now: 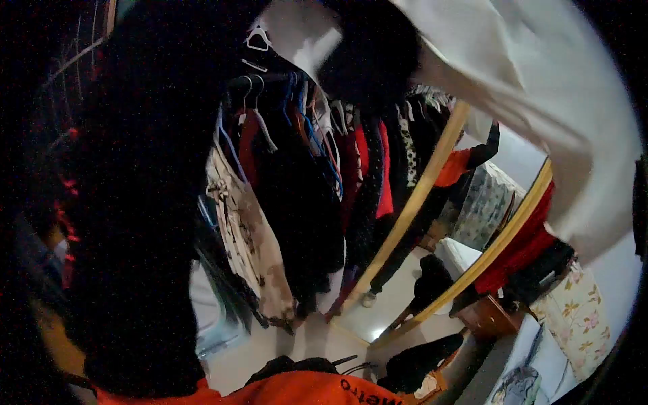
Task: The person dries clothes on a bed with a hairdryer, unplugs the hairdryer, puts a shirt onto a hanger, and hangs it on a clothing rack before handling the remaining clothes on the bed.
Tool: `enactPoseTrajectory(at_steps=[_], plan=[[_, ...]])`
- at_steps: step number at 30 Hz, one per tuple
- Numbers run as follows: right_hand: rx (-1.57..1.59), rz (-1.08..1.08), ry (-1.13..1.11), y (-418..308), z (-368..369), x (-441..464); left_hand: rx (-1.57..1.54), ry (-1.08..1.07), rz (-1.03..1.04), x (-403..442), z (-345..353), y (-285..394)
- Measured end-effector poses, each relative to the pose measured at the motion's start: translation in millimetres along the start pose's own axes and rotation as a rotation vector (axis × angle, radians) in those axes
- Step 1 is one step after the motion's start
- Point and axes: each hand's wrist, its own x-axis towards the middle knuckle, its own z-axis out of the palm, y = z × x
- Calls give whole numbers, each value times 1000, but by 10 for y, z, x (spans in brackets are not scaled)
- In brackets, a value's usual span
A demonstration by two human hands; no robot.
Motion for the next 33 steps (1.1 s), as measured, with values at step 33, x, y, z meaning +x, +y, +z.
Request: enactPoseTrajectory(at_steps=[33], plan=[[502, -439, -121, -3353, 3014, 2217, 1730, -23, -358, 2576, -3829, 1266]])
